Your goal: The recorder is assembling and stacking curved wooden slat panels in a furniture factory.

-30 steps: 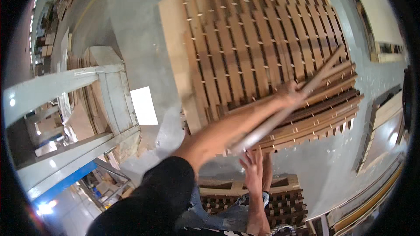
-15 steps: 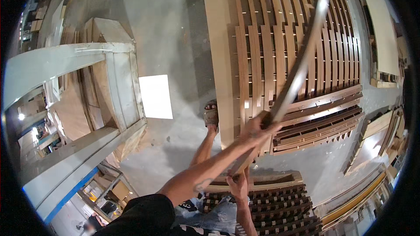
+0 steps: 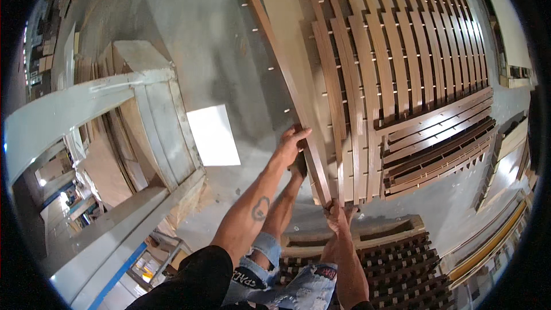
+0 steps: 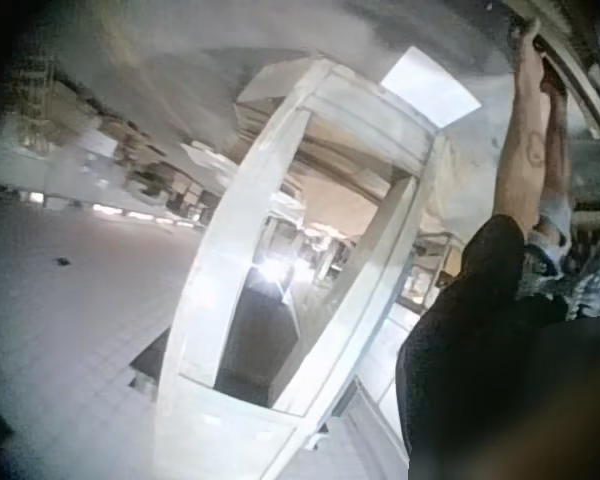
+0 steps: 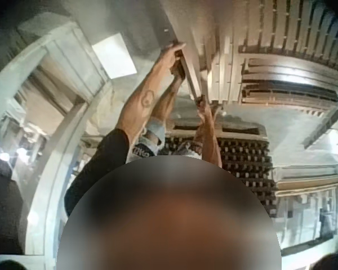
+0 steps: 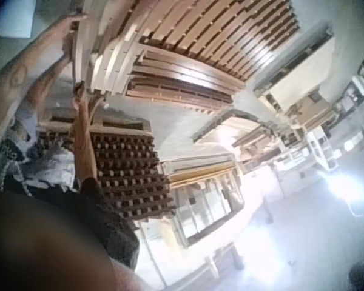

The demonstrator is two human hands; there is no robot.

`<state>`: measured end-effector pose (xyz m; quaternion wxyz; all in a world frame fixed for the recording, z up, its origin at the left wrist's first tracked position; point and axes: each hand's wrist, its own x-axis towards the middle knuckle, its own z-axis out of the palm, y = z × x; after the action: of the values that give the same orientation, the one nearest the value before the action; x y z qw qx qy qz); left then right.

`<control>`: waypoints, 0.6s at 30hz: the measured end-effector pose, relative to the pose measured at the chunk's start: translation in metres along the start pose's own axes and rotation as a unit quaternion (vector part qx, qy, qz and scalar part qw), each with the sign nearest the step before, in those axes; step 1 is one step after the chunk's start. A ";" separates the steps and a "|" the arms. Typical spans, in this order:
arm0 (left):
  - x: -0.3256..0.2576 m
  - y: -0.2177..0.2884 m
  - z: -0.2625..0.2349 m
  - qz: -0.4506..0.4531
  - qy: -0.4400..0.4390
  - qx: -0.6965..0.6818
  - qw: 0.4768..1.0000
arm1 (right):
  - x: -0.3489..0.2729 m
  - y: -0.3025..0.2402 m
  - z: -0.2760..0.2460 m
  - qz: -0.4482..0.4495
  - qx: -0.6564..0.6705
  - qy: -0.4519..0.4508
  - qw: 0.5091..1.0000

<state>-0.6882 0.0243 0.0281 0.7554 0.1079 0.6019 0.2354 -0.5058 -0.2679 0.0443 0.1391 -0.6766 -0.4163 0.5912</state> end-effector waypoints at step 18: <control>0.173 0.123 0.023 0.058 0.182 0.489 0.851 | 0.181 -0.068 0.056 0.216 0.489 0.200 0.821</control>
<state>-0.6659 0.2178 -0.0599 0.4673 0.4529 0.7587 -0.0305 -0.5924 -0.1117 -0.0482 0.4005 -0.6959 0.1212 0.5837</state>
